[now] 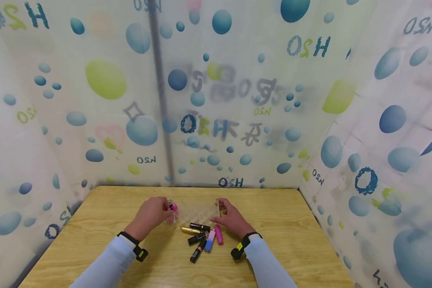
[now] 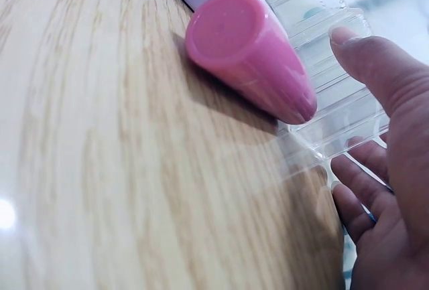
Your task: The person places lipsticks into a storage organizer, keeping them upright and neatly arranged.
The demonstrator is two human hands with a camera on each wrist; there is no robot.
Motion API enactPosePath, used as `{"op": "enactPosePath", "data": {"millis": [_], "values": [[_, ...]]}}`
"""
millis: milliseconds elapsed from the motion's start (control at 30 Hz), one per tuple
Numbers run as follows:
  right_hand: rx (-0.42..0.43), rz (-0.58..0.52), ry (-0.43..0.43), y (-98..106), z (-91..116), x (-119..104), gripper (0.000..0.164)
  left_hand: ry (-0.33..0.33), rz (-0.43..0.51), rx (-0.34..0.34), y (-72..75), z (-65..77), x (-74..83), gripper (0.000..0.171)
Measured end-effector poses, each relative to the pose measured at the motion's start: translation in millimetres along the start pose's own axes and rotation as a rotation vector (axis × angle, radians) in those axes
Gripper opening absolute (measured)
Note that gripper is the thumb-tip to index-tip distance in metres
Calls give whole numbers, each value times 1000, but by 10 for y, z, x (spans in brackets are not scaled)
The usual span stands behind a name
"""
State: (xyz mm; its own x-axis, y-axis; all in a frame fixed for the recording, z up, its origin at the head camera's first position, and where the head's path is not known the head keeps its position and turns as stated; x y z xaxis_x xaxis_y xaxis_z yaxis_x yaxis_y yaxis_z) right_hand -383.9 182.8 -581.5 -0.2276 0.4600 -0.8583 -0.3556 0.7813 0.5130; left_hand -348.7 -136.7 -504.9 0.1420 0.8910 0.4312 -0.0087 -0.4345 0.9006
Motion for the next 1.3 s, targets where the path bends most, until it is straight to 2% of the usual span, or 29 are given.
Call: {"op": "enactPosePath", "data": {"millis": [233,533,733,900,967,1100,1300], "values": [[-1,-4,-1,0,6,-1,82,-10,-45,-3,-16,5,4,31],[-2,-9,-8,-18,5,55,80,-8,-40,-6,1,60,38,32],[4,-7,-24,-10,-5,42,79,-22,-8,2,78,117,173,23],[2,-7,-19,2,-18,22,79,-113,2,40,133,258,384,16],[1,-9,-16,6,-21,18,79,-158,6,31,80,320,463,15],[5,3,-19,9,-28,26,79,-226,22,-31,-148,406,575,18],[7,9,-21,13,-41,36,80,-312,3,-63,-461,442,687,23]]}}
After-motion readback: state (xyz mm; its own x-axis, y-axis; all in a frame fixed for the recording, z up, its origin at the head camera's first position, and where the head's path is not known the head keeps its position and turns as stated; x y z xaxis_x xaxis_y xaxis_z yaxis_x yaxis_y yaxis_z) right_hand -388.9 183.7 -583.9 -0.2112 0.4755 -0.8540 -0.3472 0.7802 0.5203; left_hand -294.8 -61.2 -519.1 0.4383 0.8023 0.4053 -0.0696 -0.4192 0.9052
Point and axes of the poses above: each hand's wrist, its own z-axis away from the middle knuckle, its own y-axis out of the back of the hand, x = y × z, the point moved 4 cm from there along -z, towards the middle knuckle, and after that the axes turned 3 degrees about -x, right-handed, at the moved point
